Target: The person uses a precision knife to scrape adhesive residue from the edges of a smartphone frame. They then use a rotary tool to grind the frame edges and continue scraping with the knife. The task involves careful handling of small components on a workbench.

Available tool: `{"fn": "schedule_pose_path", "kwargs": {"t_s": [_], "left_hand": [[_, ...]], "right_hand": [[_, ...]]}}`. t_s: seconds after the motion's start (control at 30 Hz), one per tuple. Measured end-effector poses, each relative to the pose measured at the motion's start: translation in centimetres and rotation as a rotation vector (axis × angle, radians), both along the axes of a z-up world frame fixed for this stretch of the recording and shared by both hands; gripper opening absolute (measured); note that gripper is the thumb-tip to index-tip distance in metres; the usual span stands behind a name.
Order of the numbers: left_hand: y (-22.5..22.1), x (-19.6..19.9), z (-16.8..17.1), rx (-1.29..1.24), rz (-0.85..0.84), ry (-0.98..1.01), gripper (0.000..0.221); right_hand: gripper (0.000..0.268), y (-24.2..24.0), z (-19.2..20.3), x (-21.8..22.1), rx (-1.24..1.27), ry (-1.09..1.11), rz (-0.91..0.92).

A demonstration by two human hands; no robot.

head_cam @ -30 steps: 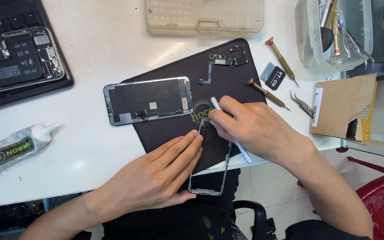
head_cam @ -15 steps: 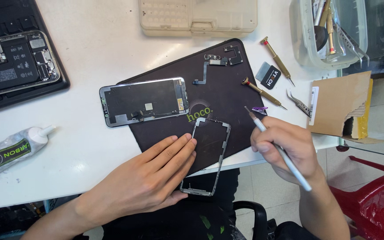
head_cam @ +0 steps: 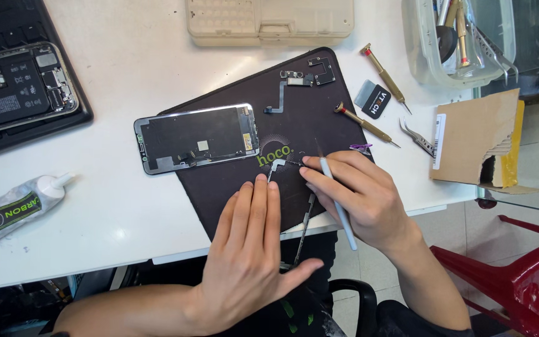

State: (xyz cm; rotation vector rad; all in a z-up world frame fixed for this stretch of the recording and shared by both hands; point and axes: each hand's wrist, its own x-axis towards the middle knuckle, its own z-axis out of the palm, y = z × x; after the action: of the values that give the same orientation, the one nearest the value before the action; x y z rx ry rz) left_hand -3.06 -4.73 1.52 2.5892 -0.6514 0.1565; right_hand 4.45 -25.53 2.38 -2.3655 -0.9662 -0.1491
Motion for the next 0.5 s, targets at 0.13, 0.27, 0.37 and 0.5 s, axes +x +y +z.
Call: {"fn": "schedule_pose_path", "kwargs": {"t_s": [0.13, 0.27, 0.37, 0.5], "left_hand": [[-1.1, 0.1, 0.8, 0.178, 0.025, 0.06, 0.084], [0.9, 1.0, 2.1, 0.066, -0.089, 0.221, 0.08], [2.8, 1.8, 2.7, -0.046, -0.145, 0.326, 0.083], [4.4, 2.7, 2.8, 0.017, -0.185, 0.243, 0.081]], "right_hand": [[0.034, 0.4, 0.0, -0.7, 0.045, 0.051, -0.012], [0.028, -0.8, -0.6, -2.1, 0.09, 0.038, -0.07], [0.032, -2.9, -2.1, -3.4, 0.205, 0.078, -0.13], [0.055, -4.3, -4.5, -5.6, 0.308, 0.27, -0.392]]}}
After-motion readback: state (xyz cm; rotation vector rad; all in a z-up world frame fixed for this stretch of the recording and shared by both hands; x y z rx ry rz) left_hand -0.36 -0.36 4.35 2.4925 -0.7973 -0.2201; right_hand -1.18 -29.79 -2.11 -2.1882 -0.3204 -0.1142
